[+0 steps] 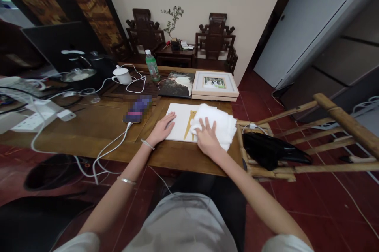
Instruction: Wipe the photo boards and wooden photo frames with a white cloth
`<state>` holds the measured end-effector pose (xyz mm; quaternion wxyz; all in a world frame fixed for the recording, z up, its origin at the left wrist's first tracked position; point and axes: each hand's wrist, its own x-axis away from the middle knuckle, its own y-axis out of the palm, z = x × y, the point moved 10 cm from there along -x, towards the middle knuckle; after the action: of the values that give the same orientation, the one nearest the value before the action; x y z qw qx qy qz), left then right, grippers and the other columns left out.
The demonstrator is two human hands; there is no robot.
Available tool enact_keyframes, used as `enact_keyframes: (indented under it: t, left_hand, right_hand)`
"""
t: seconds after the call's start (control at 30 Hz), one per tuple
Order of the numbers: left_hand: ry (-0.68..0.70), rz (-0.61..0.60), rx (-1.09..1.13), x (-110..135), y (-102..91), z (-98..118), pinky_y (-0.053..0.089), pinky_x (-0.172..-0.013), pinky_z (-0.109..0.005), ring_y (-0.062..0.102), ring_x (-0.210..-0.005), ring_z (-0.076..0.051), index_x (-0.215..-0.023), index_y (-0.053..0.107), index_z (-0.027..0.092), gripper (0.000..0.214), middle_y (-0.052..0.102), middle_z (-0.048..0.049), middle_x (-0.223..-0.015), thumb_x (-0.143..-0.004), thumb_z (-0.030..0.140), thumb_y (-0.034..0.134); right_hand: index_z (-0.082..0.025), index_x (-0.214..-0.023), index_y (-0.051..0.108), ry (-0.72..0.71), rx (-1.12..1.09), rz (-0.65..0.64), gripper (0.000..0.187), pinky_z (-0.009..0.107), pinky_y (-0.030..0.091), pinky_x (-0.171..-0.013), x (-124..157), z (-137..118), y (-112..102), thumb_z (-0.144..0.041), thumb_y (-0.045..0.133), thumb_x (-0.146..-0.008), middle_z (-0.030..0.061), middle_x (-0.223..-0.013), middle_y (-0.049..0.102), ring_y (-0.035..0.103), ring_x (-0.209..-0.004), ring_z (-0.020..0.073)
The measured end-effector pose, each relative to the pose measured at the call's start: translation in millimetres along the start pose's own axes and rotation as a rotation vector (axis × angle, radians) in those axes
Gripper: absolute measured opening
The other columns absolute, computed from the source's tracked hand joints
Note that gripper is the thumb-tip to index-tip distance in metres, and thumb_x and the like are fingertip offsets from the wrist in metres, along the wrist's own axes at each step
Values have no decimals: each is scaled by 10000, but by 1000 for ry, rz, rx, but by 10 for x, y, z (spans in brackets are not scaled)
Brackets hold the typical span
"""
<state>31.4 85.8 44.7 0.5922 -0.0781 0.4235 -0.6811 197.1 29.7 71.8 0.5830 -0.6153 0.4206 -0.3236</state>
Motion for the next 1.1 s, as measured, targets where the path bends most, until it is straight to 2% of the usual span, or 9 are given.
enact_keyframes:
  t: [0.13, 0.27, 0.37, 0.47, 0.6, 0.73, 0.83, 0.97, 1.1]
  left_hand:
    - [7, 2, 9, -3, 5, 3, 302, -1155, -470, 410, -1362, -253, -1267, 576, 131, 420, 511, -134, -1409, -925, 314, 414]
    - [7, 2, 18, -6, 1, 9, 299, -1156, -473, 412, -1359, -263, -1264, 577, 111, 426, 506, -153, -1408, -924, 311, 416]
    - [-2, 1, 21, -6, -5, 10, 299, -1154, -479, 411, -1360, -264, -1263, 577, 113, 426, 504, -152, -1410, -923, 312, 416]
    - [-2, -4, 7, -7, -6, 16, 299, -1156, -460, 413, -1359, -265, -1258, 575, 67, 448, 501, -182, -1404, -921, 312, 411]
    - [-7, -10, 12, -4, -3, 4, 293, -1156, -474, 406, -1363, -270, -1260, 573, 70, 450, 497, -184, -1406, -923, 321, 410]
    - [-21, -4, 11, -2, -3, -20, 295, -1156, -471, 409, -1362, -257, -1263, 578, 120, 426, 505, -148, -1410, -923, 321, 420]
    - [-9, 5, 7, -4, -6, -11, 305, -1155, -461, 416, -1358, -251, -1263, 581, 127, 425, 514, -136, -1405, -920, 322, 422]
    - [6, 12, 4, -6, -3, 1, 306, -1154, -471, 417, -1357, -248, -1268, 578, 150, 417, 516, -113, -1407, -923, 321, 418]
    - [5, 19, 1, -5, 0, -1, 307, -1153, -464, 418, -1356, -252, -1263, 579, 133, 426, 515, -131, -1406, -925, 332, 411]
  right_hand:
    - [-90, -1091, 652, -110, 51, -80, 437, 696, 204, -1074, 550, -320, -58, 13, 428, -731, 230, -1491, 347, 210, -1407, 421]
    - [-124, -998, 681, -232, -37, -164, 421, 628, 217, -1121, 751, -306, -145, 23, 413, -709, 157, -1487, 393, 209, -1424, 346]
    - [-156, -973, 673, -283, -118, -143, 434, 547, 196, -1163, 588, -102, -181, 26, 387, -703, 103, -1453, 459, 242, -1426, 254]
    - [-158, -1035, 651, -236, -101, -80, 434, 517, 180, -1172, 222, 203, -140, 6, 399, -722, 95, -1468, 440, 233, -1431, 224]
    - [-99, -1171, 600, -34, 16, -9, 398, 639, 170, -1110, -327, 534, -57, -76, 432, -811, 185, -1517, 328, 181, -1438, 325]
    - [-70, -1204, 584, 38, 48, 23, 383, 722, 181, -1040, -551, 455, -21, -132, 394, -878, 243, -1504, 318, 176, -1423, 399]
    - [-83, -1193, 603, 6, 68, 16, 372, 697, 178, -1061, -397, 233, 10, -140, 419, -876, 220, -1510, 323, 186, -1417, 410]
    - [-102, -1139, 641, -74, 98, 24, 335, 680, 174, -1084, 97, -53, -15, -123, 452, -864, 205, -1510, 329, 195, -1418, 403]
    - [-127, -985, 686, -193, 63, 3, 255, 651, 193, -1108, 557, -222, -92, -98, 471, -852, 172, -1515, 331, 195, -1424, 376]
